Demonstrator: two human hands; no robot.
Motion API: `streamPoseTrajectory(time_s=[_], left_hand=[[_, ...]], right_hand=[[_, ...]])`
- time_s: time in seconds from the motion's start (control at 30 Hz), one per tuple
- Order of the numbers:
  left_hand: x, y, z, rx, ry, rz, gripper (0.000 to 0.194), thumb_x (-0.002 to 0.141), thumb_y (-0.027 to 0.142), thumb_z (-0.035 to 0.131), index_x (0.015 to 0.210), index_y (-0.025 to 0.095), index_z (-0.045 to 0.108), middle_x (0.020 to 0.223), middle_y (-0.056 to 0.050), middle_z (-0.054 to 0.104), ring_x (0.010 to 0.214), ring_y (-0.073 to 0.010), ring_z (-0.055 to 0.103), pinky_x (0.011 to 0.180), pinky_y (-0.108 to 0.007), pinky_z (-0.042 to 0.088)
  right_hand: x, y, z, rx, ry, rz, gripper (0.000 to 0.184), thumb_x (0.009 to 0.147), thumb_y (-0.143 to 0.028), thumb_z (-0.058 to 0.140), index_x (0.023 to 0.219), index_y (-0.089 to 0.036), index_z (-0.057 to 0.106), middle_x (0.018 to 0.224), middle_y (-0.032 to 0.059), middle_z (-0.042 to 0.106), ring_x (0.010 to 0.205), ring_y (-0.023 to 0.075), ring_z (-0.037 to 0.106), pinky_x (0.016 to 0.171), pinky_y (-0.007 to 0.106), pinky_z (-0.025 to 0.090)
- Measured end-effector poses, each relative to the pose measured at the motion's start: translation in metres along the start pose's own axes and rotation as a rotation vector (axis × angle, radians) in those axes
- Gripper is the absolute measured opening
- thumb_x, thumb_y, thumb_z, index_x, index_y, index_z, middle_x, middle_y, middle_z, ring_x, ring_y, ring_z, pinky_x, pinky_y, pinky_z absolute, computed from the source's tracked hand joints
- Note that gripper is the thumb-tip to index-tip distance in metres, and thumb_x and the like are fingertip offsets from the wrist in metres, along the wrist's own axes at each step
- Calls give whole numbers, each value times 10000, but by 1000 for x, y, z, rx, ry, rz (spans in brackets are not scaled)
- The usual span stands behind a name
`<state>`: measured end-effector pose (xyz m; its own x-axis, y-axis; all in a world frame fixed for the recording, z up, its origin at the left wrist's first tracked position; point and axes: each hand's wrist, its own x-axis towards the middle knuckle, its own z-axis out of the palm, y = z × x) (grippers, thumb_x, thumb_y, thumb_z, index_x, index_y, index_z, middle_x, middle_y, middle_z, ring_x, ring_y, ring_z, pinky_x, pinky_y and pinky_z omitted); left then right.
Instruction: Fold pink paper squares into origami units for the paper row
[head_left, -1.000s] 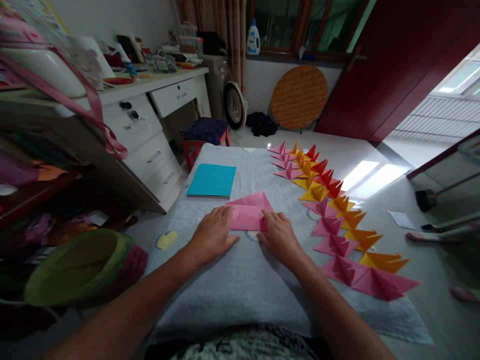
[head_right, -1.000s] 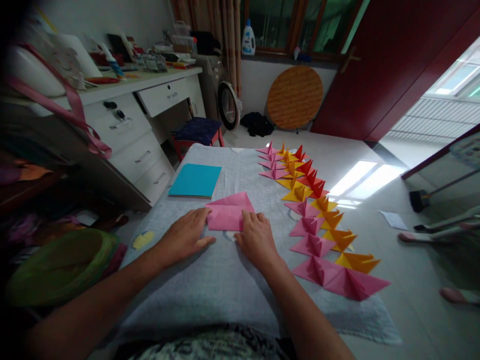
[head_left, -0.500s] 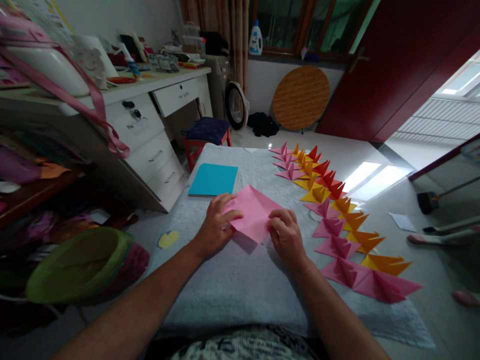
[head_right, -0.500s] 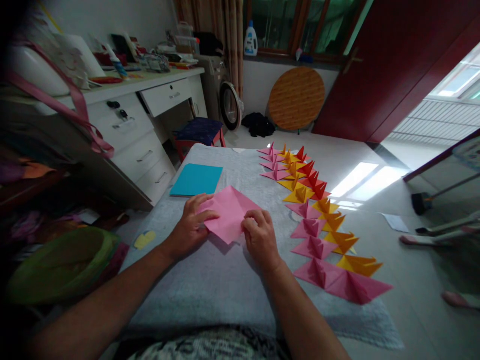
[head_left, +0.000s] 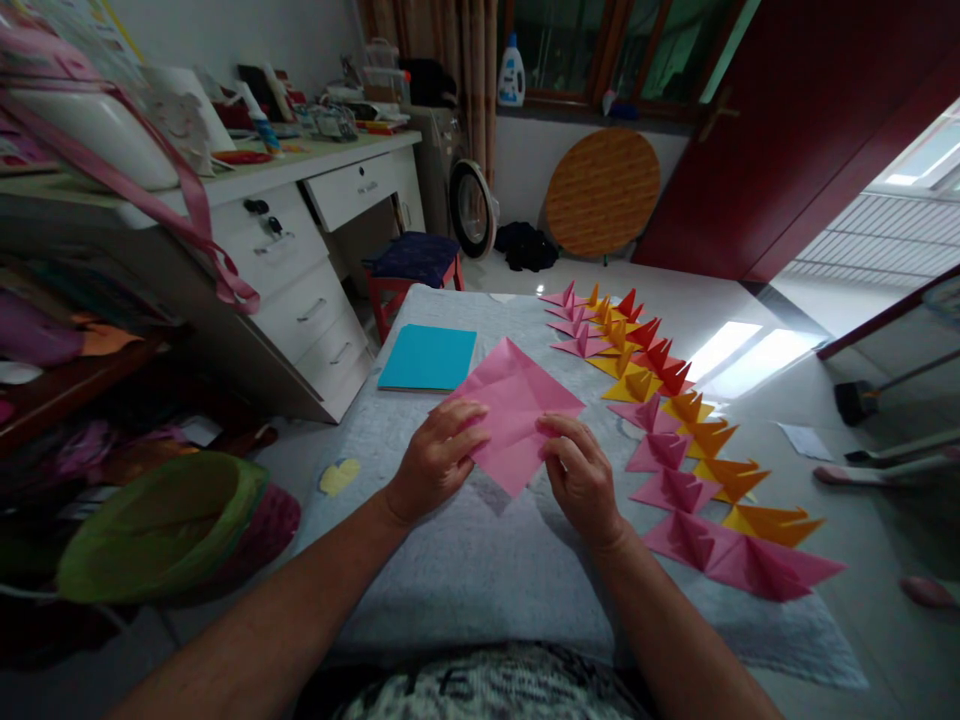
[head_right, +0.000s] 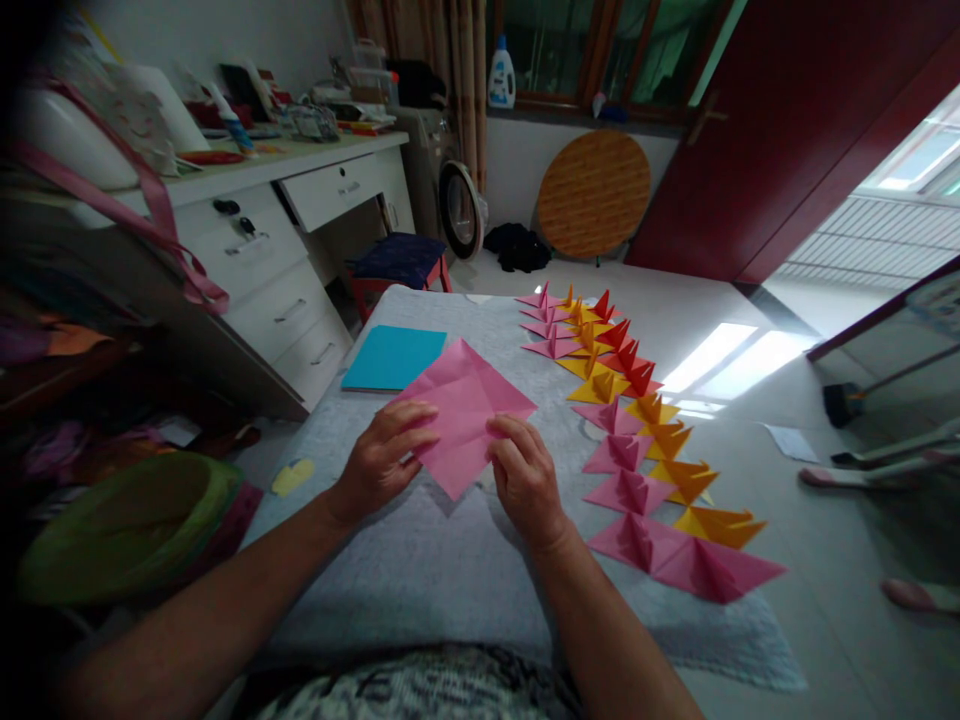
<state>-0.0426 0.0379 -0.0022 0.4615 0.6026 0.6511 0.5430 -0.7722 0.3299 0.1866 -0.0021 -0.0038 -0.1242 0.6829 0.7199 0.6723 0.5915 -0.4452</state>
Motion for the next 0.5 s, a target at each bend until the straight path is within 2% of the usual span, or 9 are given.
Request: streamPoseTrajectory(time_s=[0.17,0.33,0.43,0.5], left_hand=[[3,-3,7,-1,-102,-7,221,898,176,587,1100,200,672,1430,-127,535,1425,-291,401,1141,-541,400],[7,-6,14,1,-76,9,192,947,202,552,1116,185,642,1468,-140,470,1488,-300,290,1169,-566,357],[10,-3,15,115,-56,-94,314,918,251,620,1227,202,586,1532,-159,369,1503,-359,227,1166,-622,319],[10,-1,13,212,-42,-191,459,892,279,659,1327,215,527,1542,-178,340,1471,-395,271,1149,-641,324]], right_hand=[[1,-4,-1,-111,-68,-29,220,968,-123,491,844,-229,638,938,48,709,937,189,586,885,361,438],[0,-15,0,-202,-193,-49,169,950,-160,550,876,-252,672,872,2,699,868,185,544,893,389,319],[-2,-18,2,-259,-200,-23,180,937,-161,547,849,-256,671,838,5,677,852,190,526,905,399,300],[-3,-17,3,-326,-166,29,204,932,-152,530,825,-256,668,811,14,657,844,199,519,908,406,300]])
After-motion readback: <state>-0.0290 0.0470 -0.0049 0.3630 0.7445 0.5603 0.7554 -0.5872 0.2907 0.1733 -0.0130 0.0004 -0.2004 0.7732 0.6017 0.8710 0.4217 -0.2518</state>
